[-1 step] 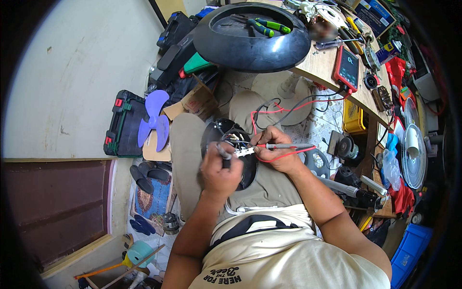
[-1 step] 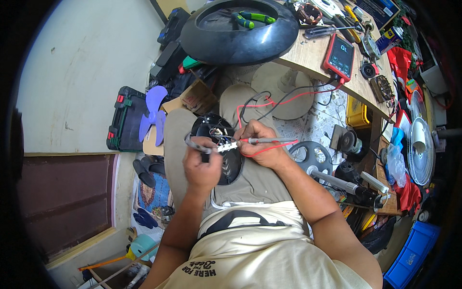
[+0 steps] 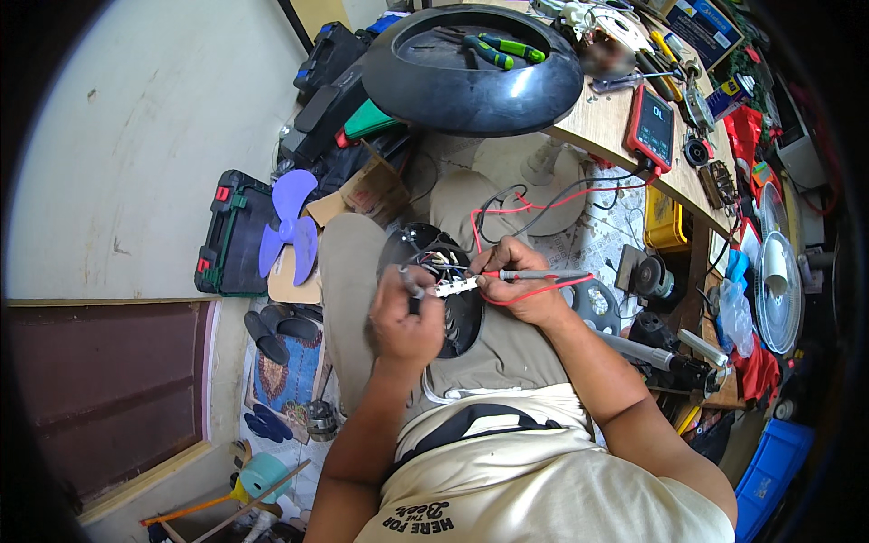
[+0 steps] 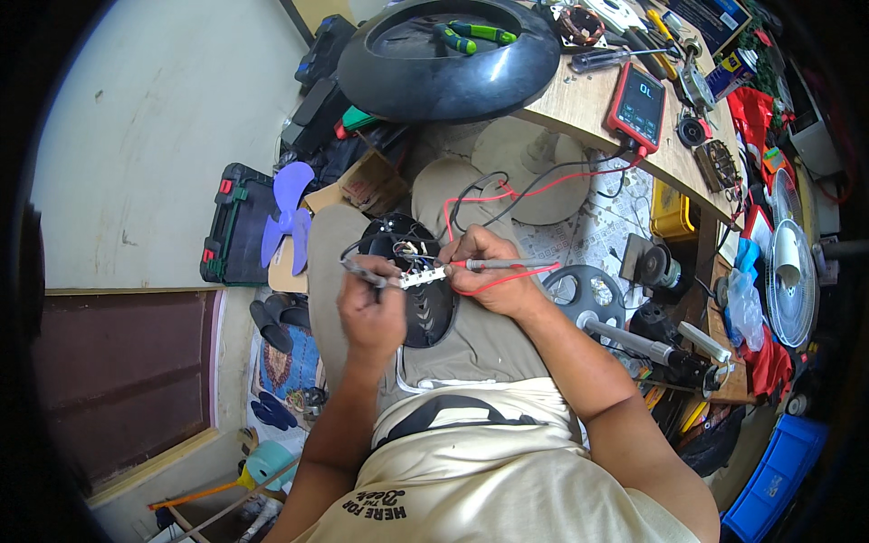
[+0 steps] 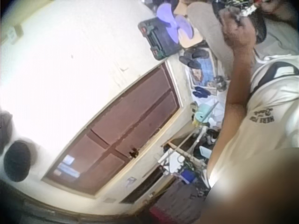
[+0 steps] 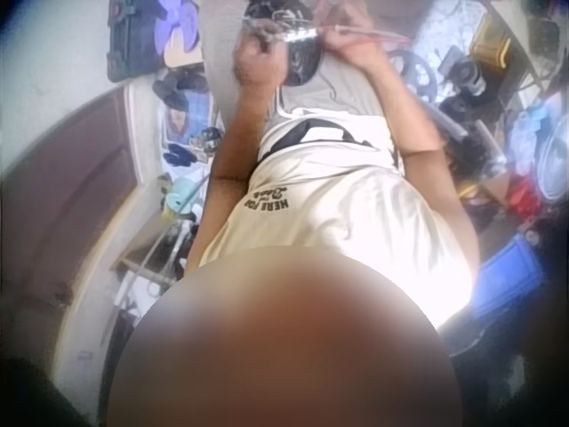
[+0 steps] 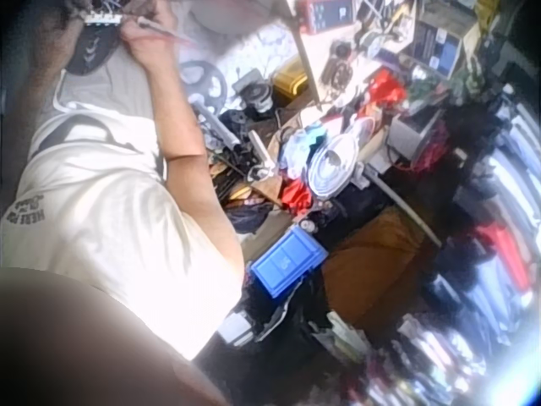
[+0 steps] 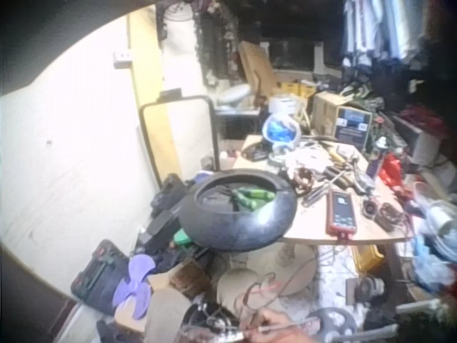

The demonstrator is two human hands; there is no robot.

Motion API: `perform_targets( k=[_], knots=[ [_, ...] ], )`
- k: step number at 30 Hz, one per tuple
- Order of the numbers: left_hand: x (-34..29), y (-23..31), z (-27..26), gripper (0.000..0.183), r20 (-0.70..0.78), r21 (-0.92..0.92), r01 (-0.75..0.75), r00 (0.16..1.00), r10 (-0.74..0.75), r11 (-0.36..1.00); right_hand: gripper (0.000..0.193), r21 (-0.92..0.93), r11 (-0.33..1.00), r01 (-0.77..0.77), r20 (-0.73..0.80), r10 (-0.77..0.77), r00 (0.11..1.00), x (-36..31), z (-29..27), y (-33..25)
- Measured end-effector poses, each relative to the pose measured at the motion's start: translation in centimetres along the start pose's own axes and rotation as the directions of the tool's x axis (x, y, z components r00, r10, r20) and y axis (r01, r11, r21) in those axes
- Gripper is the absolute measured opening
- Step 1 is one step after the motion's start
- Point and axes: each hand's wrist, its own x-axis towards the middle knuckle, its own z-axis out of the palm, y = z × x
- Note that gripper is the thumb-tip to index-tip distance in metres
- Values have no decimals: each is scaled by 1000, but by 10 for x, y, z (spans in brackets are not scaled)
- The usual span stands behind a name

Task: The person tests a small white electrical component with multiple terminals using a multimeter. They hold the component in one hand and probe different terminals with the multimeter leads in the other, then briefly inspect the component afterward.

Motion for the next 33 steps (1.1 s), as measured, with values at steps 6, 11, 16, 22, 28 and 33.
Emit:
perform_targets(
  k=[6,11,16,22,28,33],
  knots=[
    [14,7,-14,16,123,22,162,979,-163,987,26,-21,999,-39,11,39,999,1,-2,-2],
    [25,18,-5,24,240,351,-221,961,140,910,18,-1,999,-33,24,33,999,7,-4,-2],
    [31,20,-5,25,348,413,-339,916,197,845,17,-80,996,-37,24,39,999,5,-6,-5],
    [43,13,-2,25,458,443,-287,887,61,849,26,-16,999,-41,5,41,999,7,-2,-2],
    [40,8,7,25,418,424,-400,882,217,813,24,-98,995,-10,7,11,1000,5,-4,-2],
    [35,0,8,26,373,431,-359,906,199,828,21,-126,992,17,22,-14,1000,6,-2,-5]
  ],
)
